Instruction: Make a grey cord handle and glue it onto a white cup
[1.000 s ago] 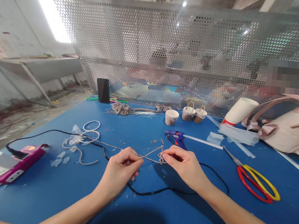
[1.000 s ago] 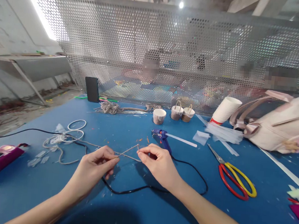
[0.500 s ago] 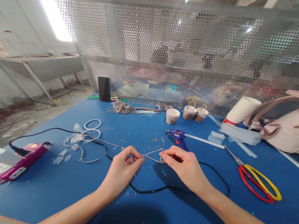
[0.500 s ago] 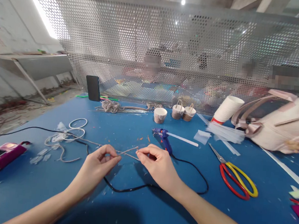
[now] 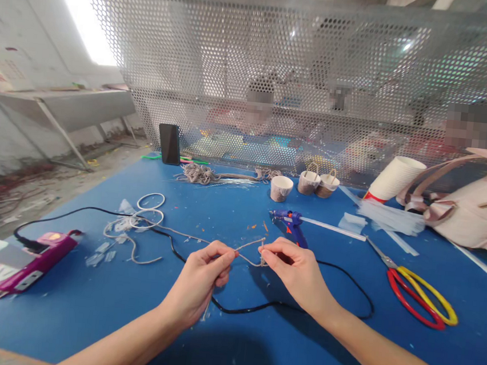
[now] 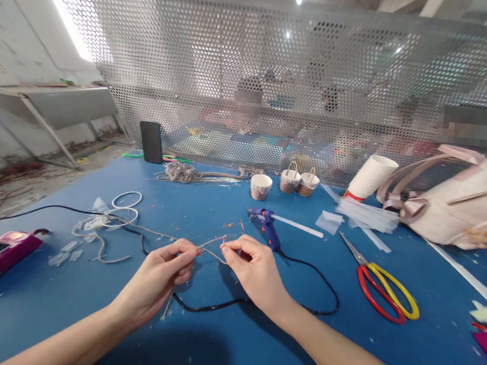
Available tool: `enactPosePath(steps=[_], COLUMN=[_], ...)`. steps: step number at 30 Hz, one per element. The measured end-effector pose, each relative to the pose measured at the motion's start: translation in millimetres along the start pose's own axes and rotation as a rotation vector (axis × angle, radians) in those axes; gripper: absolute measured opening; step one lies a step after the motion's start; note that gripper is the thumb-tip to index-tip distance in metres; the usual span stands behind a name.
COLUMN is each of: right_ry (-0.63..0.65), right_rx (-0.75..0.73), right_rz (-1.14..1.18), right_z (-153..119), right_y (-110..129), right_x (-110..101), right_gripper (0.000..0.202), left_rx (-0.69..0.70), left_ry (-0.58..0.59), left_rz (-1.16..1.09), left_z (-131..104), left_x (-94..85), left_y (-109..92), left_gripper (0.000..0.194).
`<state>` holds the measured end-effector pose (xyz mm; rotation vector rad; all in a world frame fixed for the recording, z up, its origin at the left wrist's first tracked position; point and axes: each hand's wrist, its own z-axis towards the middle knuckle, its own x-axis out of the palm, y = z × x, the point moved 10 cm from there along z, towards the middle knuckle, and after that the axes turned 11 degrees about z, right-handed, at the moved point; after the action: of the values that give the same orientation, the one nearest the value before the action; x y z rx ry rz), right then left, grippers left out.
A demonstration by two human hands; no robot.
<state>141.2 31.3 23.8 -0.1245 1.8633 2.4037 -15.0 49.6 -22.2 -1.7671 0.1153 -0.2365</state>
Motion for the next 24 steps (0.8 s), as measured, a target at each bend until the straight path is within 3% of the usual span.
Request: enactPosePath(steps=[11,24], right_ry=[-0.031,-0.045], right_rx=[0.0,-0.156], right_rz=[-0.011,-0.068], right_z=[-1.8,-4.6], right_y=[-0.3,31.6], right_x=[-2.4,-4.1], right_gripper=[0.02,0.019], left_rx=[0.104,0.201], left_ry=[0.008,-0.059], left_rz=[0.073,0.265], left_z=[-4.1,-9.7], left_x=[6.5,3.7], left_y=[-10.7,-22.2], left_gripper=[0.016,0.017])
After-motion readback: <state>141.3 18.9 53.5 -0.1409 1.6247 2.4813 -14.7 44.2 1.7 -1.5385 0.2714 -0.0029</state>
